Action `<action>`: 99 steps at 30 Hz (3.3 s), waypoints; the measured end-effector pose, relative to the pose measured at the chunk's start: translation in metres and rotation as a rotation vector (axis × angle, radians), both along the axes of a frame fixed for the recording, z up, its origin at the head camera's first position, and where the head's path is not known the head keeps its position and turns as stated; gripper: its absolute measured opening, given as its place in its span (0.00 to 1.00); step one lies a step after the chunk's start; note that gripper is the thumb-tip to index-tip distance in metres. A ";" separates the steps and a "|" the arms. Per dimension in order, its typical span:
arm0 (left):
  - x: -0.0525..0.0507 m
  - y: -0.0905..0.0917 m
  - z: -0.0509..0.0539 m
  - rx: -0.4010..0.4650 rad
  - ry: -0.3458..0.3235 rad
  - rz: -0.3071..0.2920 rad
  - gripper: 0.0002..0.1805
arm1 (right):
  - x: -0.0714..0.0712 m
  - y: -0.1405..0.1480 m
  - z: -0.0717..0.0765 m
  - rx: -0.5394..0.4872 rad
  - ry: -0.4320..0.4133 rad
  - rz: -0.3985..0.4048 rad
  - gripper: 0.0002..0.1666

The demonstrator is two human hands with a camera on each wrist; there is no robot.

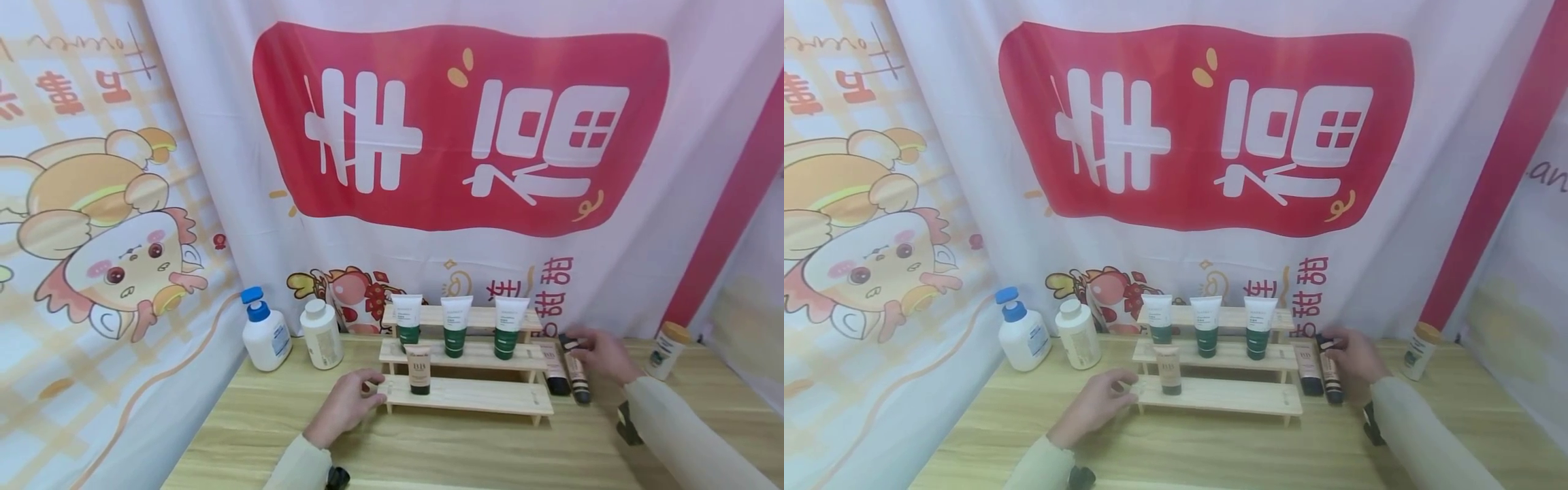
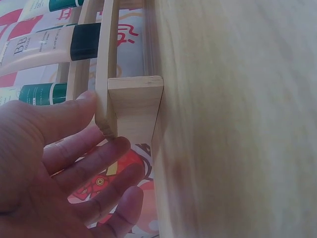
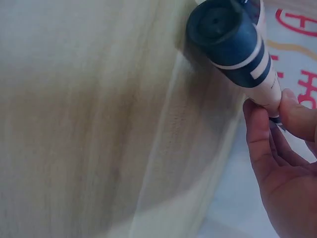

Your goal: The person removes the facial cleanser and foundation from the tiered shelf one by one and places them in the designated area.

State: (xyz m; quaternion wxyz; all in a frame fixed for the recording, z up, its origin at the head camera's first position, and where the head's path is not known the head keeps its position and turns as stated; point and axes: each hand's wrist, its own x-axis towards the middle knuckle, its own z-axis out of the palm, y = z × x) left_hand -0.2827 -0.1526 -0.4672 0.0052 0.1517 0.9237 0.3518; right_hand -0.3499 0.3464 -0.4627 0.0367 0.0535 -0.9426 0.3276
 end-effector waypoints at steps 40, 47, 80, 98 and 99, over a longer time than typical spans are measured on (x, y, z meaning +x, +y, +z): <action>-0.004 -0.001 -0.002 -0.022 0.014 0.009 0.18 | 0.047 -0.040 0.062 0.050 0.350 -0.049 0.25; -0.001 0.000 0.000 -0.014 0.001 0.000 0.18 | 0.071 -0.065 0.082 0.004 0.537 -0.008 0.15; 0.001 0.000 0.000 -0.006 0.001 0.015 0.17 | 0.075 -0.232 0.038 -0.219 0.545 0.555 0.43; 0.000 0.001 -0.003 0.004 0.033 0.004 0.18 | 0.073 -0.256 0.020 -0.281 0.571 0.438 0.29; -0.001 0.001 -0.004 0.003 0.032 0.003 0.18 | 0.075 -0.255 0.020 -0.275 0.594 0.441 0.30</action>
